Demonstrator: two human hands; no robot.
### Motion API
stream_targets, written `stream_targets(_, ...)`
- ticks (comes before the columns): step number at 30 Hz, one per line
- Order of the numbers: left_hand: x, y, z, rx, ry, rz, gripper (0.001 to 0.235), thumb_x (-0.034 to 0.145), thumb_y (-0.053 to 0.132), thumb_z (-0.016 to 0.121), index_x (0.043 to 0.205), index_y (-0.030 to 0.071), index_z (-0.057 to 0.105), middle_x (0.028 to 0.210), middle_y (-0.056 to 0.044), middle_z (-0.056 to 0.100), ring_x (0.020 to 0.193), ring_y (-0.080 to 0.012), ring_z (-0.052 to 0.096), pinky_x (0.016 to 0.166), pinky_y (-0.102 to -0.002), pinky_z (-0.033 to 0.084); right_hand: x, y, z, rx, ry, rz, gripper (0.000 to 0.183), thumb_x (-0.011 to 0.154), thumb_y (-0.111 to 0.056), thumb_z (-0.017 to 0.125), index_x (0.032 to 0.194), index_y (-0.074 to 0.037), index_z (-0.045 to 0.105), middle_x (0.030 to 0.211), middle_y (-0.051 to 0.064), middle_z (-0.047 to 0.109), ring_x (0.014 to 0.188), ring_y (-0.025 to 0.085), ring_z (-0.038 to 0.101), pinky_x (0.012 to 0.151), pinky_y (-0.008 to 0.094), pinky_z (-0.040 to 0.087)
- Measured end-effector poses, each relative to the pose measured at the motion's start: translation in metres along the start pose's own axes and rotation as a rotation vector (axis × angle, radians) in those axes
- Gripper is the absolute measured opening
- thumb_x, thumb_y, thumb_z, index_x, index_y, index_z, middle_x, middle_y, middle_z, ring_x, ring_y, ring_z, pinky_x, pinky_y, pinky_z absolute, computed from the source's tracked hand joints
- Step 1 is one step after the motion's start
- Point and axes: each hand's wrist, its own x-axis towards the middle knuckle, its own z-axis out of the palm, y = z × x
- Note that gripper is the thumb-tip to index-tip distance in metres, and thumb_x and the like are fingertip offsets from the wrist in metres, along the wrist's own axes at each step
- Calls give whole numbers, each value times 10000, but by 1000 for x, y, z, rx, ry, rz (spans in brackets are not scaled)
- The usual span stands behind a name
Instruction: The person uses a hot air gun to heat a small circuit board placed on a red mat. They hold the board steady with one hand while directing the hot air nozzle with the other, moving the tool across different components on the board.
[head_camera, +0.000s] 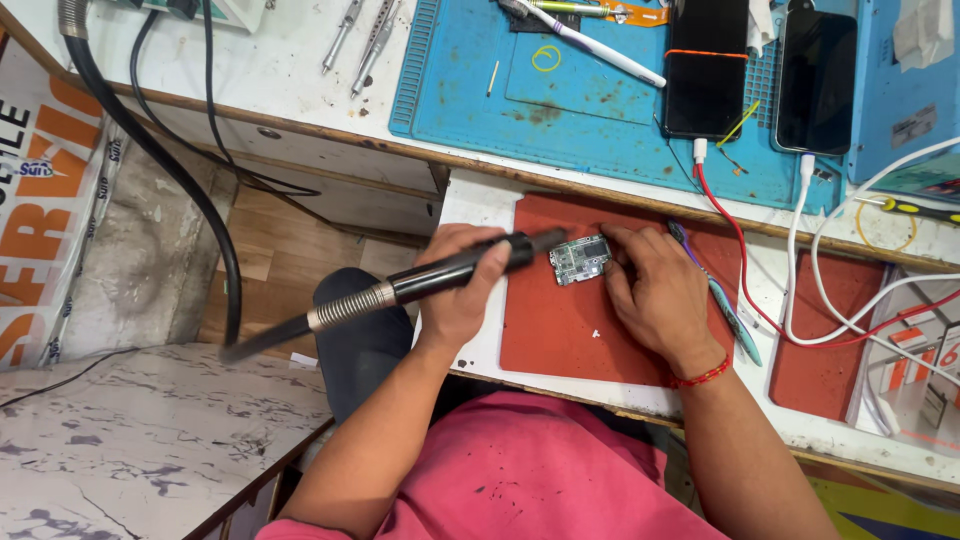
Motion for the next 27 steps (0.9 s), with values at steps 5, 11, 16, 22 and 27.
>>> stream_targets(5, 1, 2, -5, -26, -146, 133, 214, 938, 221, 766, 1041, 35, 745, 960, -83, 740, 954, -246, 675, 910, -361, 539, -2, 3, -2, 29, -17, -1, 328, 864, -119, 707, 1192, -99, 712, 873, 70, 628, 842, 284, 626, 726, 427, 511)
stream_targets(11, 2, -4, -4, -72, -158, 100, 215, 934, 215, 770, 1039, 28, 746, 968, -94, 732, 971, -243, 664, 913, -366, 536, 3, 2, -9, 24, -24, -50, 307, 862, -133, 721, 1168, -103, 716, 890, 64, 640, 845, 285, 634, 728, 424, 516)
stream_targets(16, 1, -9, -7, -53, -150, 93, 197, 946, 202, 766, 1029, 23, 746, 967, -101, 727, 963, -238, 667, 900, -359, 539, -1, -2, -3, -112, 50, -185, 336, 827, -79, 715, 1163, -81, 718, 1001, 108, 641, 950, 340, 603, 796, 450, 518)
stream_targets(22, -3, -12, -6, -90, -93, 28, 218, 934, 216, 770, 1019, 17, 746, 981, -103, 696, 935, -220, 678, 857, -343, 552, 7, 10, 6, 53, 2, -313, 372, 782, -12, 657, 1153, -2, 659, 1253, 191, 614, 1190, 389, 586, 1039, 461, 495)
stream_targets(27, -4, -9, -4, -9, -79, 15, 203, 929, 209, 763, 1006, 21, 758, 952, -98, 717, 925, -209, 693, 843, -335, 560, 19, 20, -3, 163, -127, -295, 389, 780, -36, 677, 1168, -4, 667, 1309, 157, 624, 1222, 374, 589, 1046, 447, 477)
